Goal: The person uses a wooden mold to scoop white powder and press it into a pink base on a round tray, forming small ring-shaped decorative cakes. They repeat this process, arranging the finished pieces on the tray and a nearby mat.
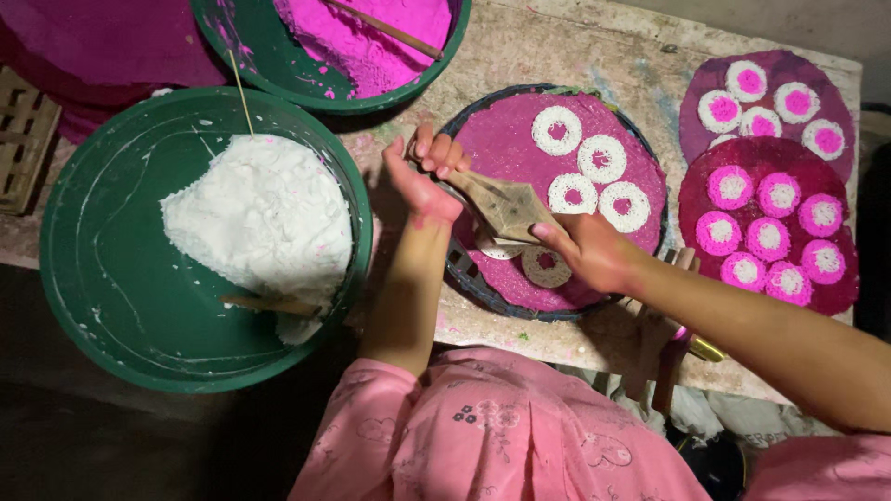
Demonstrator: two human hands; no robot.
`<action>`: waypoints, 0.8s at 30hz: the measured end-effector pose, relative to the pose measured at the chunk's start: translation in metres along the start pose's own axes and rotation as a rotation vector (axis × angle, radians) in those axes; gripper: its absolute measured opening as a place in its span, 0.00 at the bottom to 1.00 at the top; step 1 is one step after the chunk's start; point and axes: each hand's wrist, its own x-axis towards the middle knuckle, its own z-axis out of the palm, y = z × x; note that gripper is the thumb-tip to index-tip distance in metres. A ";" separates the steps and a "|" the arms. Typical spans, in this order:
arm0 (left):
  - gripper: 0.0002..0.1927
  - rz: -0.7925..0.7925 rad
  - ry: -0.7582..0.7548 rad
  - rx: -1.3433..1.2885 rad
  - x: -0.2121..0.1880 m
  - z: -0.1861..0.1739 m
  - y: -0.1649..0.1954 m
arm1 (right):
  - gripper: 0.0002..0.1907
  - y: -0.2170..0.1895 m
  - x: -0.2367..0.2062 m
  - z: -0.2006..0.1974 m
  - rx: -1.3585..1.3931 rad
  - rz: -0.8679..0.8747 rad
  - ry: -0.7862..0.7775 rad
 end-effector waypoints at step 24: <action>0.62 -0.072 -0.530 2.151 -0.080 0.018 -0.025 | 0.38 0.170 -0.080 0.023 0.859 -0.164 0.536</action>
